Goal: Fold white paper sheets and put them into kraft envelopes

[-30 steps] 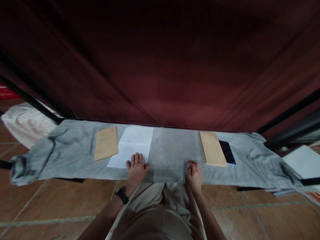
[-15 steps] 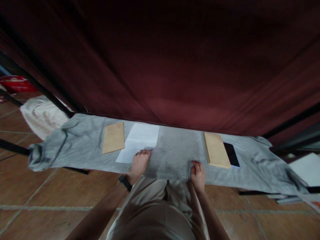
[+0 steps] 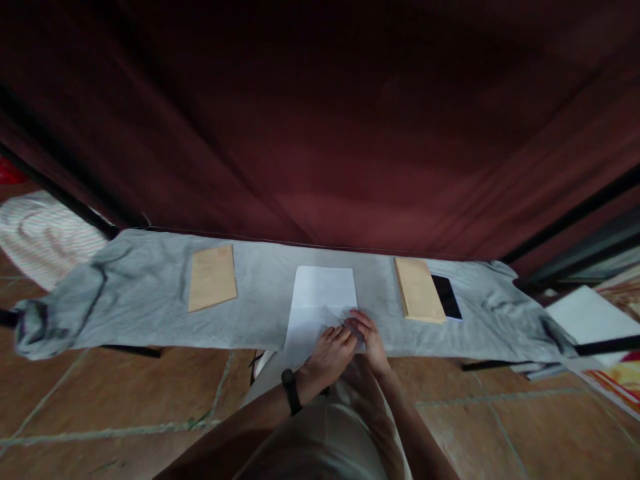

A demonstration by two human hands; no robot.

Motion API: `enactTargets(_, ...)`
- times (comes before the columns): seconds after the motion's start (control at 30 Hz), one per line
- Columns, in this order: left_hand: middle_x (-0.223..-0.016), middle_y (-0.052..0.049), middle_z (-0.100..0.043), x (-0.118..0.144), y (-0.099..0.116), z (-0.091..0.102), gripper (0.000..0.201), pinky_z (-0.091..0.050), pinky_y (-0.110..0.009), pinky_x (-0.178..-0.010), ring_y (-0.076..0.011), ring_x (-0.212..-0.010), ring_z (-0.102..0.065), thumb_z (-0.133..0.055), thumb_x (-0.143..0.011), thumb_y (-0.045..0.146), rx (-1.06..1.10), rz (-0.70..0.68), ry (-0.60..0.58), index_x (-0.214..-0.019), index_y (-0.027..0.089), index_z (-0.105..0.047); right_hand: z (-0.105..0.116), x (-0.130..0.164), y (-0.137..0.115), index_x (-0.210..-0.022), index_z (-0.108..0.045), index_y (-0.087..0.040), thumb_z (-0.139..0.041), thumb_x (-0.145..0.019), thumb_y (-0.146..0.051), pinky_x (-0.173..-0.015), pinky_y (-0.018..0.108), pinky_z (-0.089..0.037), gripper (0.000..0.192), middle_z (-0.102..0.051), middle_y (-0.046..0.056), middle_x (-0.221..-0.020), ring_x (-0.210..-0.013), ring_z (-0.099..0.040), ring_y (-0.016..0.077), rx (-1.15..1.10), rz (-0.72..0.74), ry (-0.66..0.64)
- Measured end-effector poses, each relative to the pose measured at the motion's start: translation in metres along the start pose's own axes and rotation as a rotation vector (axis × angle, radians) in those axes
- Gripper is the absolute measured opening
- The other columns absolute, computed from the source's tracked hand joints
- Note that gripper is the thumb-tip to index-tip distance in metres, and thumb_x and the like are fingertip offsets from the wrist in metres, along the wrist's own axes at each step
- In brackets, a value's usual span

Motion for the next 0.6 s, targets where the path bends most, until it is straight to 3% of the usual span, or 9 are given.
enactTargets(0.13, -0.138, -0.009, -0.066, -0.010, -0.025, 0.007, 0.042, -0.047, -0.038, -0.110, -0.0216, -0.129, -0.060, -0.051, -0.102, 0.042, 0.184, -0.023, 0.052, -0.138, 0.023, -0.059, 0.008, 0.004, 0.004, -0.127, -0.071, -0.031, -0.058, -0.091, -0.027, -0.119, 0.052, -0.041, 0.039, -0.067, 0.005, -0.139, -0.136, -0.055, 0.0266, 0.023, 0.051, -0.016)
enactTargets(0.27, -0.161, -0.015, -0.044, -0.032, -0.071, 0.004, 0.054, -0.034, -0.049, -0.122, -0.0273, -0.150, -0.038, -0.044, -0.104, 0.044, -0.002, 0.057, 0.035, -0.150, 0.016, -0.049, 0.008, 0.002, 0.002, -0.130, -0.070, -0.030, -0.061, -0.087, -0.030, -0.120, 0.050, -0.040, 0.044, -0.066, 0.006, -0.141, -0.137, -0.054, 0.0278, 0.070, 0.106, -0.038)
enactTargets(0.47, -0.164, -0.007, -0.040, -0.055, -0.113, -0.013, 0.051, -0.025, -0.053, -0.125, -0.0259, -0.154, -0.032, -0.043, -0.104, 0.045, -0.147, 0.033, 0.017, -0.152, 0.029, -0.048, 0.008, 0.002, 0.001, -0.135, -0.067, -0.027, -0.064, -0.078, -0.028, -0.119, 0.052, -0.038, 0.057, -0.063, 0.008, -0.144, -0.136, -0.055, 0.0301, 0.132, 0.103, -0.081)
enactTargets(0.6, -0.163, -0.006, -0.041, -0.050, -0.133, -0.009, 0.052, -0.024, -0.050, -0.126, -0.0249, -0.154, -0.032, -0.040, -0.104, 0.042, -0.165, 0.108, 0.032, -0.154, 0.027, -0.046, 0.010, 0.003, 0.000, -0.139, -0.064, -0.028, -0.063, -0.076, -0.026, -0.120, 0.053, -0.038, 0.063, -0.062, 0.008, -0.145, -0.135, -0.056, 0.0297, 0.119, 0.120, -0.090)
Point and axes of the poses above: each hand's wrist, its own x-axis away from the middle knuckle, its own z-axis out of the back of the hand, y = z × x, the point moved 3 cm from there along -x, towards the middle knuckle
